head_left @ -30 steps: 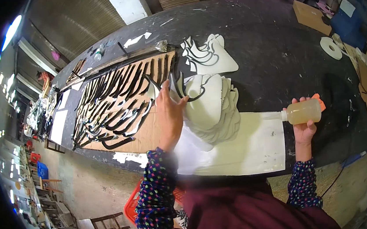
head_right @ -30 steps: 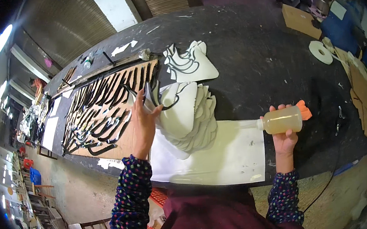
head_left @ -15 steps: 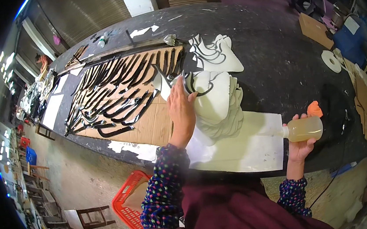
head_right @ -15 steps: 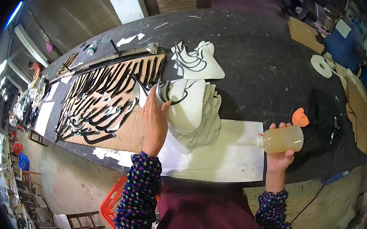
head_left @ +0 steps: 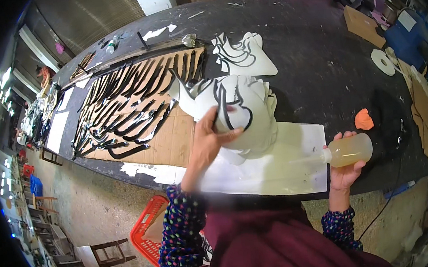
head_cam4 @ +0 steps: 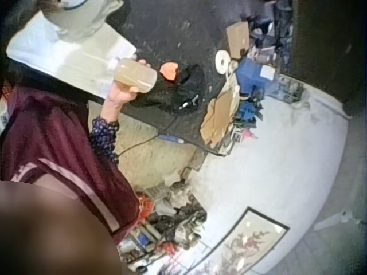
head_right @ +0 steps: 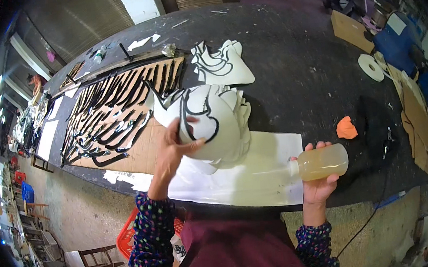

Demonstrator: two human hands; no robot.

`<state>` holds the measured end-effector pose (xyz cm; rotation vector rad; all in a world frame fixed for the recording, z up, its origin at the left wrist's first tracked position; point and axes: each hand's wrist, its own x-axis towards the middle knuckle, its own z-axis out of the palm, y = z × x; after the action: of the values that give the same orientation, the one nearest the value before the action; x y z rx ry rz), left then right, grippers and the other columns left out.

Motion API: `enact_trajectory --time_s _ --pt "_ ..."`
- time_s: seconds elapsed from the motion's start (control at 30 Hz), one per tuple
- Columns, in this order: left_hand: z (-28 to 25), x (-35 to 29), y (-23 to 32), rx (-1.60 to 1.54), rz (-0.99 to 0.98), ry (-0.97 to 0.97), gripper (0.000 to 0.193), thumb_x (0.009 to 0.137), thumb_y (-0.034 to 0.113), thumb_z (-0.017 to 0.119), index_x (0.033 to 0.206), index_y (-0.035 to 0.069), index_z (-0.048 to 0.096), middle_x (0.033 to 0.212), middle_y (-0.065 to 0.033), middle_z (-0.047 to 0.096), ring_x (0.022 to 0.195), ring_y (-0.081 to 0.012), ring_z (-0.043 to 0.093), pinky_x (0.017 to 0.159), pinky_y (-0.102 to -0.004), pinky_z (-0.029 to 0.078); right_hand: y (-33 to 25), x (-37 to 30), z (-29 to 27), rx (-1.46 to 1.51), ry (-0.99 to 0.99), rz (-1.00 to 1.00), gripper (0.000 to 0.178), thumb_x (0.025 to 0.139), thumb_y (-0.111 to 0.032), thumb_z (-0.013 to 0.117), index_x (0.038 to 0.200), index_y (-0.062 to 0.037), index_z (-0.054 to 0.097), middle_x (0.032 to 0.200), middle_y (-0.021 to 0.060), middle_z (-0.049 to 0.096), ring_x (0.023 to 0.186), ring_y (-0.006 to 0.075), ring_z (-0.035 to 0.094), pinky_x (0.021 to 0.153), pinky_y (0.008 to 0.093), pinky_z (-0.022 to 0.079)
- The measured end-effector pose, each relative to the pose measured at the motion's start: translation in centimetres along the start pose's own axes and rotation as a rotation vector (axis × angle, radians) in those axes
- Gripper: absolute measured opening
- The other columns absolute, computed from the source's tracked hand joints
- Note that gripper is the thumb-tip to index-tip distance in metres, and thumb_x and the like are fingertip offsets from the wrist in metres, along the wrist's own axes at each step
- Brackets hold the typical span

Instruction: Applying glue to the edges of shoe upper components using a nozzle bottle in a factory setting.

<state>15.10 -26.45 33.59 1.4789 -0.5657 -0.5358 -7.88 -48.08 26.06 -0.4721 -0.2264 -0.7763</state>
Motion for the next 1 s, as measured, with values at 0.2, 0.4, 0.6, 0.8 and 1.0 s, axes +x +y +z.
enact_trajectory --time_s 0.2,0.4,0.6,0.8,1.0 --pt "2.4 -4.6 -0.3 -0.173 -0.187 -0.105 0.027 0.072 0.005 0.068 0.096 0.002 0.055 0.076 0.003 0.05 0.071 -0.0066 0.047 0.066 -0.0178 0.036 0.0 1.1 2.2 0.065 -0.076 0.005 0.078 0.068 -0.022 0.075 0.13 -0.0111 0.029 0.129 0.0038 0.035 0.124 0.0268 0.032 0.098 0.0589 0.028" --pt "3.3 -7.9 0.0 -0.228 -0.319 -0.161 0.045 0.069 -0.003 0.069 0.11 0.003 0.054 0.092 0.0015 0.056 0.085 -0.0079 0.052 0.08 -0.0208 0.041 0.7 2.2 5.4 -0.002 -0.261 0.025 0.08 0.064 -0.022 0.077 0.128 -0.0129 0.03 0.127 0.0007 0.036 0.123 0.0274 0.033 0.098 0.061 0.027" --pt "3.7 -9.4 -0.4 -0.286 -0.343 -0.167 0.064 0.065 -0.007 0.071 0.122 0.007 0.046 0.101 0.0031 0.053 0.088 -0.0069 0.051 0.079 -0.0209 0.043 1.9 2.5 8.0 -0.238 -0.379 -0.019 0.082 0.06 -0.026 0.079 0.126 -0.0162 0.03 0.123 0.0 0.039 0.12 0.0281 0.038 0.092 0.0631 0.035" --pt "3.8 -9.9 -0.6 -0.274 -0.267 -0.133 0.07 0.065 -0.009 0.071 0.126 0.008 0.043 0.097 0.003 0.053 0.084 -0.007 0.052 0.076 -0.0219 0.045 2.4 2.3 8.6 -0.299 -0.402 -0.012 0.083 0.058 -0.028 0.081 0.123 -0.0164 0.03 0.119 -0.0015 0.039 0.117 0.0263 0.037 0.09 0.0604 0.038" --pt "3.7 -10.2 -0.4 -0.357 -0.314 -0.175 0.07 0.065 -0.01 0.07 0.127 0.008 0.042 0.095 0.0016 0.054 0.083 -0.0075 0.053 0.074 -0.022 0.046 2.3 2.1 8.7 -0.344 -0.356 -0.059 0.085 0.056 -0.028 0.082 0.121 -0.0155 0.029 0.117 -0.0026 0.037 0.116 0.0251 0.036 0.091 0.0604 0.037"
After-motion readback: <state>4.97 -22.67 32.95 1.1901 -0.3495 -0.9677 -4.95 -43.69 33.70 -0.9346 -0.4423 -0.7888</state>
